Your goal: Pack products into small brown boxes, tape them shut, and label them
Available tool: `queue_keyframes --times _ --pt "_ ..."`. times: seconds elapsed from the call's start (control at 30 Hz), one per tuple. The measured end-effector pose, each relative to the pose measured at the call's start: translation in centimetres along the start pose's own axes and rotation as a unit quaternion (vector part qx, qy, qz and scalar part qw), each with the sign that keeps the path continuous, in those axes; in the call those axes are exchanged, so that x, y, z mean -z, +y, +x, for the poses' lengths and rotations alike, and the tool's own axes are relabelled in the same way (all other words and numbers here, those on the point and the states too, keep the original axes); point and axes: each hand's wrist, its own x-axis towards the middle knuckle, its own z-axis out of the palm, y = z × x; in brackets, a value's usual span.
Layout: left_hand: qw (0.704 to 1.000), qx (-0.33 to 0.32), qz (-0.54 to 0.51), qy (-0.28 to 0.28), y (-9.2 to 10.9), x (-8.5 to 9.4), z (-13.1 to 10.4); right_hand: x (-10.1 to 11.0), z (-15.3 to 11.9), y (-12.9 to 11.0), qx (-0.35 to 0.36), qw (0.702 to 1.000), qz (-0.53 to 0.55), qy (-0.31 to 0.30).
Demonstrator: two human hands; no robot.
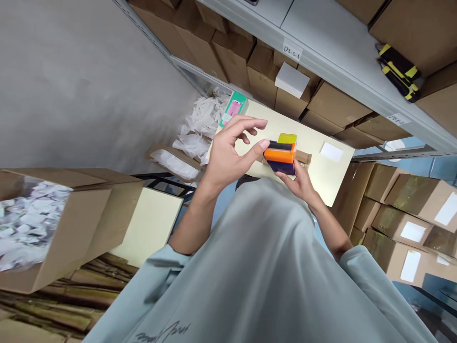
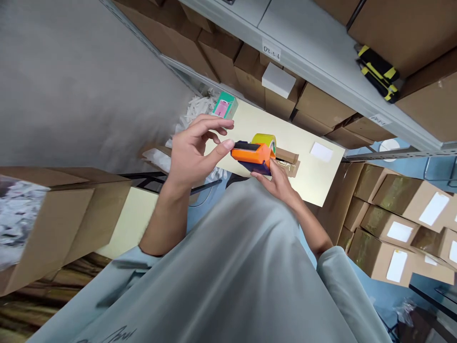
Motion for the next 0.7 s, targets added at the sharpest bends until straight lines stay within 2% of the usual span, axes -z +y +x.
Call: queue_keyframes --times 0.23,0.33,0.4,0.5,0.6,0.63,0.7 --pt "0.994 0.019 -0.054 -0.09 0.5 0.9 1.1 1.7 -0.8 0.1 0.104 0.987 -0.125 -0.013" --pt "0.992 0.022 -0.063 -0.11 1.1 1.2 1.1 2.1 -0.9 0.1 0.154 0.976 -0.155 -0.006" --pt "0.993 -0.002 -0.039 -0.114 1.7 1.4 0.8 2.2 -0.9 0.0 0.2 0.966 -0.164 0.004" --pt "0.991 -0.095 0.034 -0.092 3.0 1.6 0.1 2.5 -1.0 -0.2 0.249 0.95 -0.187 0.029" --pt "0.973 -0.212 0.082 -0.039 4.6 1.8 -1.3 2.8 -1.5 -0.5 0.24 0.947 -0.211 0.033" --pt "0.971 -0.222 0.088 -0.026 5.2 1.9 -1.8 2.9 -1.7 -0.6 0.229 0.95 -0.213 0.026" --pt "0.979 -0.18 0.094 -0.008 6.3 2.0 -2.8 3.1 -2.1 -1.0 0.208 0.955 -0.211 0.005"
